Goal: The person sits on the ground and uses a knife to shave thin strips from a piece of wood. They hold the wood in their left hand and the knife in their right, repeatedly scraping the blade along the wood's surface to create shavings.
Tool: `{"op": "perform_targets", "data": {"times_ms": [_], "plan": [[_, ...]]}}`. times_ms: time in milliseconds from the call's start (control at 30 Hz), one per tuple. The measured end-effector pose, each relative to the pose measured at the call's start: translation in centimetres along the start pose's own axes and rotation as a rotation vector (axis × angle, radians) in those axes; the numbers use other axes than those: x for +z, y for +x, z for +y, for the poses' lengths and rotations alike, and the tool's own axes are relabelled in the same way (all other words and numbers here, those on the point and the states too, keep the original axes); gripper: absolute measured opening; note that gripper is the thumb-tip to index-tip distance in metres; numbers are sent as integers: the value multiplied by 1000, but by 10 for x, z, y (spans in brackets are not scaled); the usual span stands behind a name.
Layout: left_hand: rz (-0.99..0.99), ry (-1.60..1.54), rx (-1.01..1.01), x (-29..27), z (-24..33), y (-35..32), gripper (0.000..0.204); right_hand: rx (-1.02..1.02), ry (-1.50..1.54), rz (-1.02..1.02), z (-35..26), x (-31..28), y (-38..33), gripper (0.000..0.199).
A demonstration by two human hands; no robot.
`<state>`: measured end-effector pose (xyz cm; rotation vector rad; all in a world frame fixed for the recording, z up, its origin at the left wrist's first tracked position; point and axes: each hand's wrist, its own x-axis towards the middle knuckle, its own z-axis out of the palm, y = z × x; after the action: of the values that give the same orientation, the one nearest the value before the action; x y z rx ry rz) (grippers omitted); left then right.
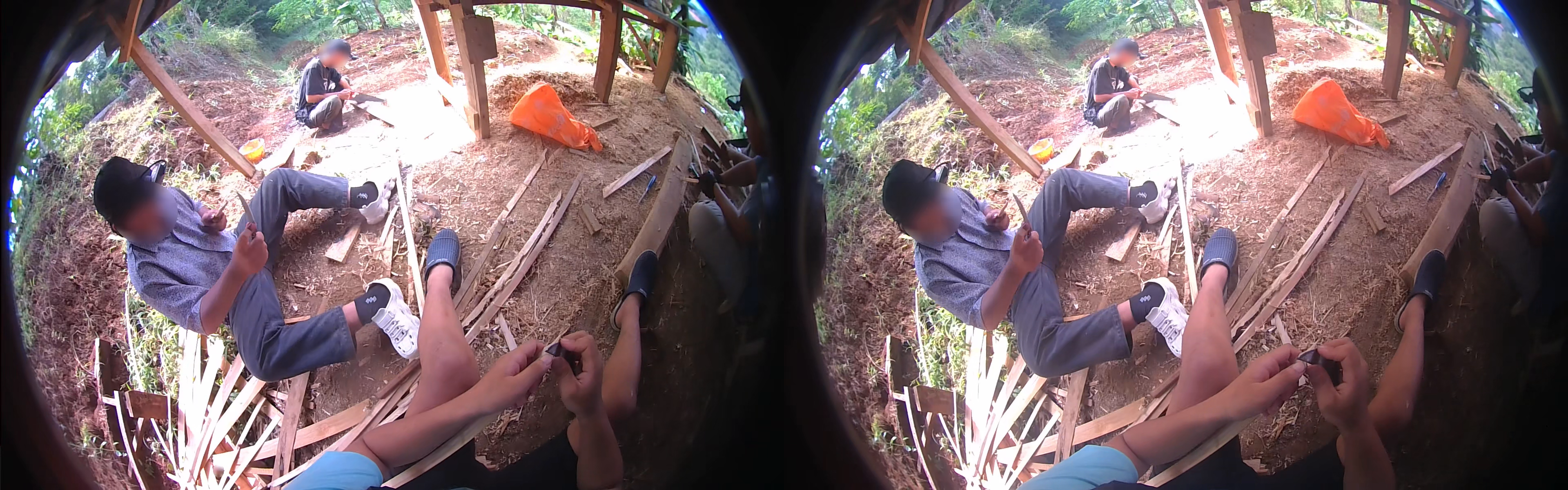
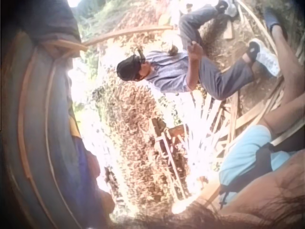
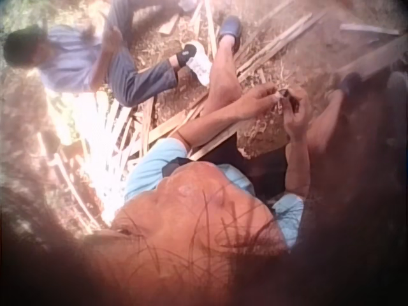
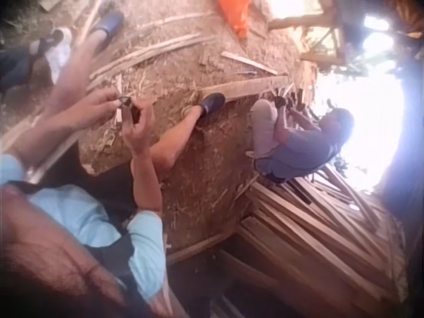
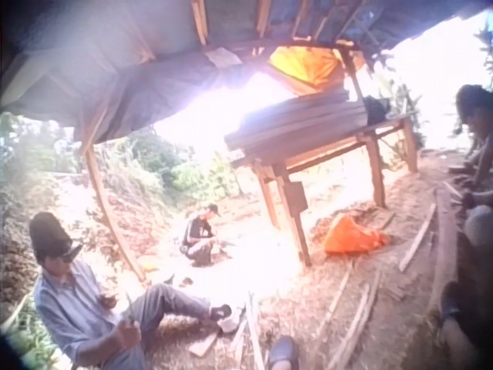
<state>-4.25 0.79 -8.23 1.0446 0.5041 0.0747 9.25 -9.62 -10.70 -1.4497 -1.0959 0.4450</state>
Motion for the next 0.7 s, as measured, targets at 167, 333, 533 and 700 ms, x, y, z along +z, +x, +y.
{"op": "perform_targets", "data": {"times_ms": [167,333,533,700], "plan": [[-2,-28,9,1,2,1,23,25,23,35,-1,1,0,20],[46,69,112,1,-5,4,26,62,-92,79,3,4,-4,21],[47,140,123,-5,-8,4,33,113,52,86,2,12,-5,19],[72,42,35,6,1,8,28,169,-47,113,-3,-3,-3,19]]}}
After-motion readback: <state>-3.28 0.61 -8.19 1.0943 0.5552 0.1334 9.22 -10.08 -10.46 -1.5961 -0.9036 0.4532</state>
